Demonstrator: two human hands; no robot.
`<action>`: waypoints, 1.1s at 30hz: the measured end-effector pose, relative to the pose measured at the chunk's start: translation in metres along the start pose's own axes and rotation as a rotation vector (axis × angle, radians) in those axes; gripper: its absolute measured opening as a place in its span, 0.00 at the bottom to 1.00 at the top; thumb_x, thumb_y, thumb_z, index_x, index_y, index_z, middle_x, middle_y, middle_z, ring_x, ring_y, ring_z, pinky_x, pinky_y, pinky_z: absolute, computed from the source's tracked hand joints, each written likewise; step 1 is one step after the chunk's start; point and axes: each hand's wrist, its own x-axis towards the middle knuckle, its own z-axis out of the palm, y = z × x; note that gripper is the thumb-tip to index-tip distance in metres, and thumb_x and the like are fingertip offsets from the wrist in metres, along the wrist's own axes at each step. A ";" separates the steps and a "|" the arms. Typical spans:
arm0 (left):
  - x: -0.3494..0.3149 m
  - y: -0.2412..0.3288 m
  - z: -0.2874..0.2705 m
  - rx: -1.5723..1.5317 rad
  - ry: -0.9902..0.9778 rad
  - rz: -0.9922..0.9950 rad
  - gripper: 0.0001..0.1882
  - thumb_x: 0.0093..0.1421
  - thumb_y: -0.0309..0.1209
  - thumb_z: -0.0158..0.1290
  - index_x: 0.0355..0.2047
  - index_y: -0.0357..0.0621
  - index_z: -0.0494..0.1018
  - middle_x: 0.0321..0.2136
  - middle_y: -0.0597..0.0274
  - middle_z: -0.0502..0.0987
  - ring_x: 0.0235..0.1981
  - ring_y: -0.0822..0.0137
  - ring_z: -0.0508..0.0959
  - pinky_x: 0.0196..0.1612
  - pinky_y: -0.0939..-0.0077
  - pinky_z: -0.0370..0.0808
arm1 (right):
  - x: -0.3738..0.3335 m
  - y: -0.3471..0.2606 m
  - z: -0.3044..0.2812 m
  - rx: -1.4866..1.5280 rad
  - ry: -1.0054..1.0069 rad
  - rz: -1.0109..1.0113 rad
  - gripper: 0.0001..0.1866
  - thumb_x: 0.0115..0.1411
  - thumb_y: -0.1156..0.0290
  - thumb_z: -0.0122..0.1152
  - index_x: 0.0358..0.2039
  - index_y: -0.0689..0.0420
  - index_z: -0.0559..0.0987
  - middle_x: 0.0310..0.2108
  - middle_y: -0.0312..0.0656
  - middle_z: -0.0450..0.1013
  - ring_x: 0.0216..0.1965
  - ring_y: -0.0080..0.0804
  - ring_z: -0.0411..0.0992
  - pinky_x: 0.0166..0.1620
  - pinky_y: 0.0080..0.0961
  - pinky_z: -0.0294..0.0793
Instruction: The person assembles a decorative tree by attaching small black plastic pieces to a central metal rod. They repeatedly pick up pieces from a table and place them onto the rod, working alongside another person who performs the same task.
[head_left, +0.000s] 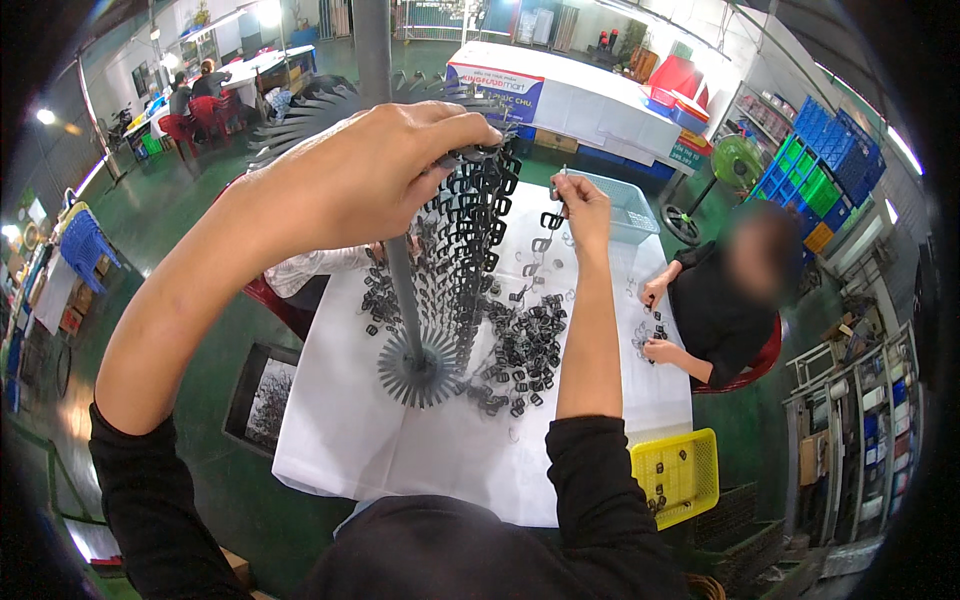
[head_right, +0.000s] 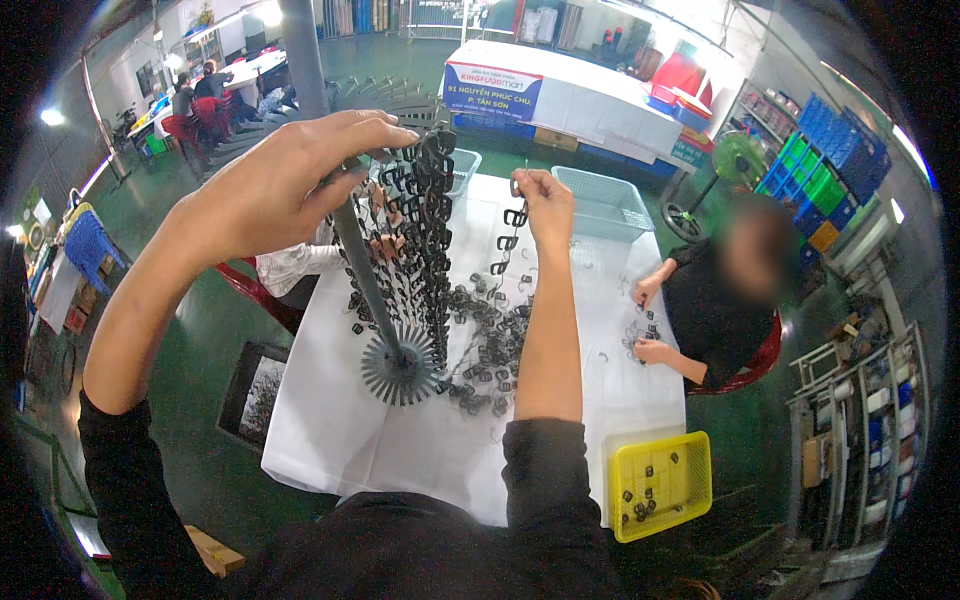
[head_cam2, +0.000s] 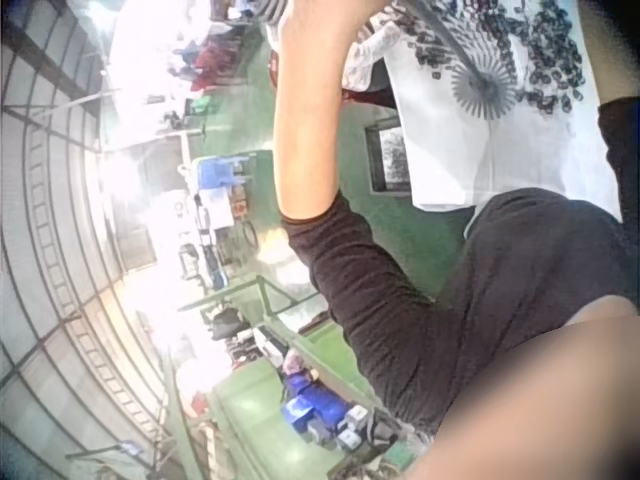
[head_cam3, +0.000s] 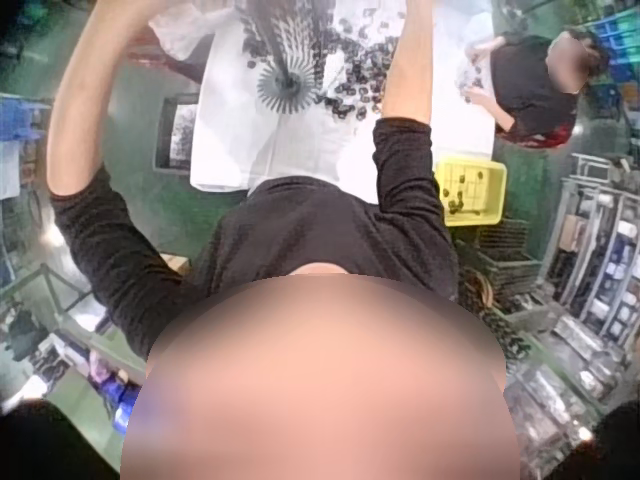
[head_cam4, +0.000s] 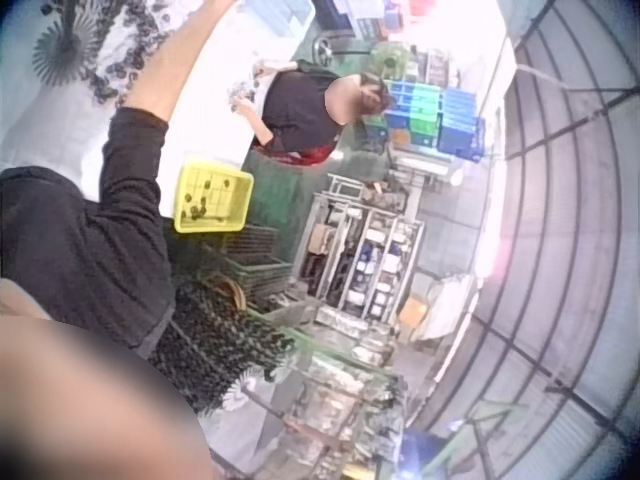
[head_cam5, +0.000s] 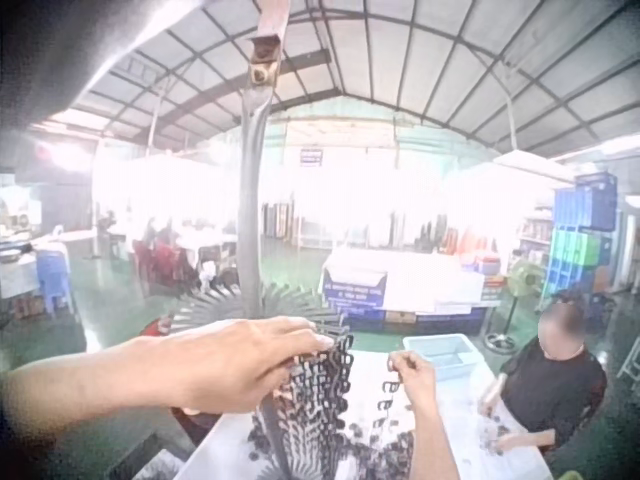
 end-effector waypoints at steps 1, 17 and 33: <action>0.000 0.002 -0.001 -0.002 -0.012 -0.012 0.25 0.57 0.20 0.52 0.56 0.41 0.65 0.51 0.47 0.71 0.51 0.45 0.72 0.54 0.58 0.70 | 0.004 0.012 -0.002 -0.049 0.004 0.045 0.09 0.61 0.66 0.64 0.33 0.59 0.83 0.21 0.29 0.73 0.19 0.12 0.62 0.23 0.11 0.59; 0.017 0.019 0.012 0.209 0.105 -0.054 0.20 0.54 0.22 0.55 0.49 0.36 0.74 0.41 0.47 0.75 0.37 0.47 0.78 0.41 0.58 0.75 | -0.086 -0.125 0.078 -0.551 0.401 -0.949 0.08 0.54 0.73 0.69 0.35 0.57 0.81 0.25 0.37 0.74 0.17 0.19 0.65 0.20 0.19 0.64; -0.001 -0.007 0.004 0.059 0.074 -0.041 0.21 0.60 0.22 0.51 0.55 0.45 0.70 0.57 0.48 0.69 0.57 0.47 0.70 0.58 0.58 0.68 | -0.008 -0.034 -0.001 0.163 0.059 -0.089 0.10 0.62 0.67 0.62 0.30 0.61 0.81 0.21 0.35 0.74 0.14 0.13 0.61 0.17 0.13 0.58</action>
